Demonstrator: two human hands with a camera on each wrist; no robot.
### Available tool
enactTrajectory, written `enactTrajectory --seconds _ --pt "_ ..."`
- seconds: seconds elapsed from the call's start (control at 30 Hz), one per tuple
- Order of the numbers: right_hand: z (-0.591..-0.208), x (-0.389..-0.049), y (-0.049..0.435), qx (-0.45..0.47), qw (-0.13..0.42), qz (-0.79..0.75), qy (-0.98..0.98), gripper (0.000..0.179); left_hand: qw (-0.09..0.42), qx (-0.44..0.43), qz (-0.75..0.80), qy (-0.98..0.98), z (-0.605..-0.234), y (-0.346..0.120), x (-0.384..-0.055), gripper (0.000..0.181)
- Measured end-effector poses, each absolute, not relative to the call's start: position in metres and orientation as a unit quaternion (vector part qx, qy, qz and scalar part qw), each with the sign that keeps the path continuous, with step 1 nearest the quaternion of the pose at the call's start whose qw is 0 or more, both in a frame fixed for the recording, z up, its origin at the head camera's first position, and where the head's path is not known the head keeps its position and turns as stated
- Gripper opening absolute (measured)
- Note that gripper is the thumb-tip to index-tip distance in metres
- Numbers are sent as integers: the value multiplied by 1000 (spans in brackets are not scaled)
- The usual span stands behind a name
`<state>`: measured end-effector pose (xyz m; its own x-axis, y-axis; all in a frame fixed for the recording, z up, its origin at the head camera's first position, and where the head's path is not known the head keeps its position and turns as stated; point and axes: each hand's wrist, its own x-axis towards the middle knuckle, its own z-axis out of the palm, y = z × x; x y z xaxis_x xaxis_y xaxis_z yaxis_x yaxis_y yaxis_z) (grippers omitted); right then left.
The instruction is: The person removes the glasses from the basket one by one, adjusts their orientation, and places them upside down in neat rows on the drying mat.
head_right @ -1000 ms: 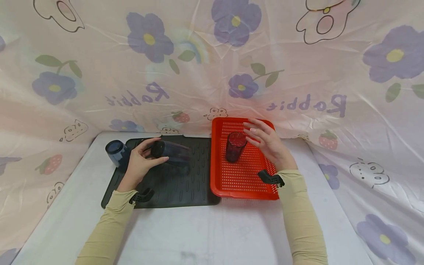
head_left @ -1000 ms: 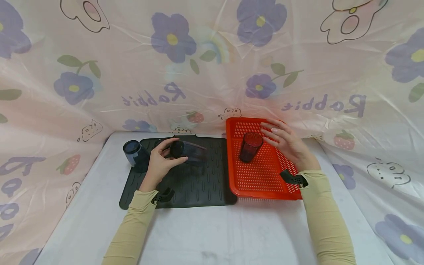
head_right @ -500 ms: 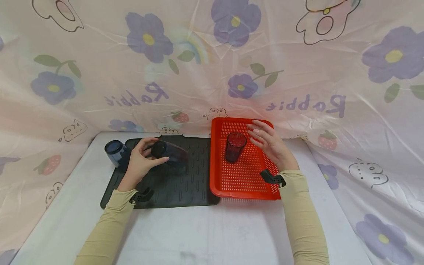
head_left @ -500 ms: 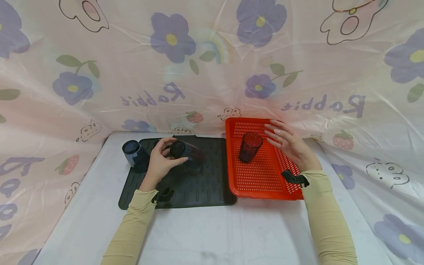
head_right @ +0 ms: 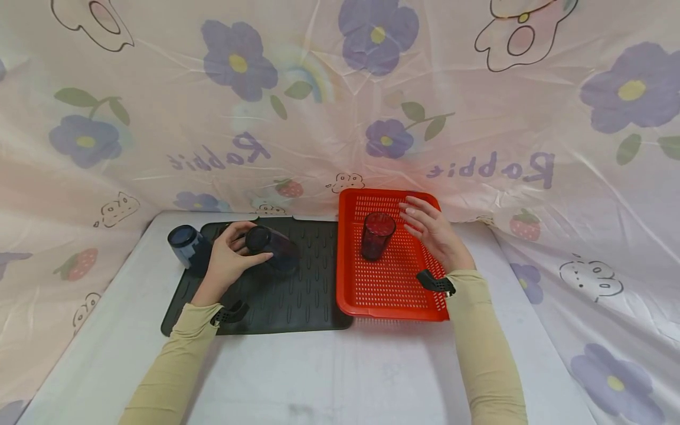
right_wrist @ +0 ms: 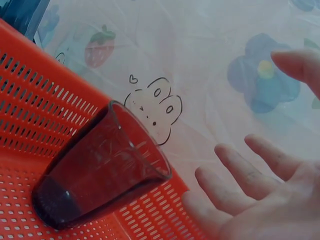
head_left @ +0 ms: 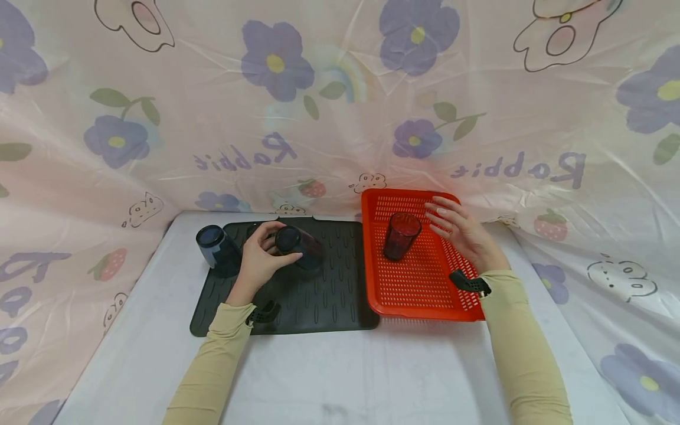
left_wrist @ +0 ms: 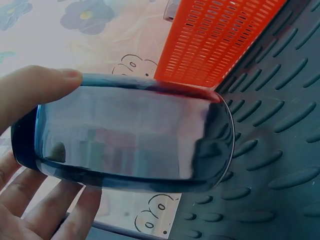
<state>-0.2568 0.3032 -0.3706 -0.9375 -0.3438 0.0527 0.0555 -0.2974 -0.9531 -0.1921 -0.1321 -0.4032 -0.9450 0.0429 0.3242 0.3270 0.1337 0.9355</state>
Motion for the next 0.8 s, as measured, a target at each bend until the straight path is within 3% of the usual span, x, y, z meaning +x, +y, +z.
enactTrajectory --seconds 0.5,0.8 --pt "-375 -264 295 -97 122 -771 618 49 143 -130 -607 -771 -409 -124 -194 62" --pt "-383 -269 288 -82 121 -754 640 64 154 -112 -600 -777 -444 -128 -218 66"
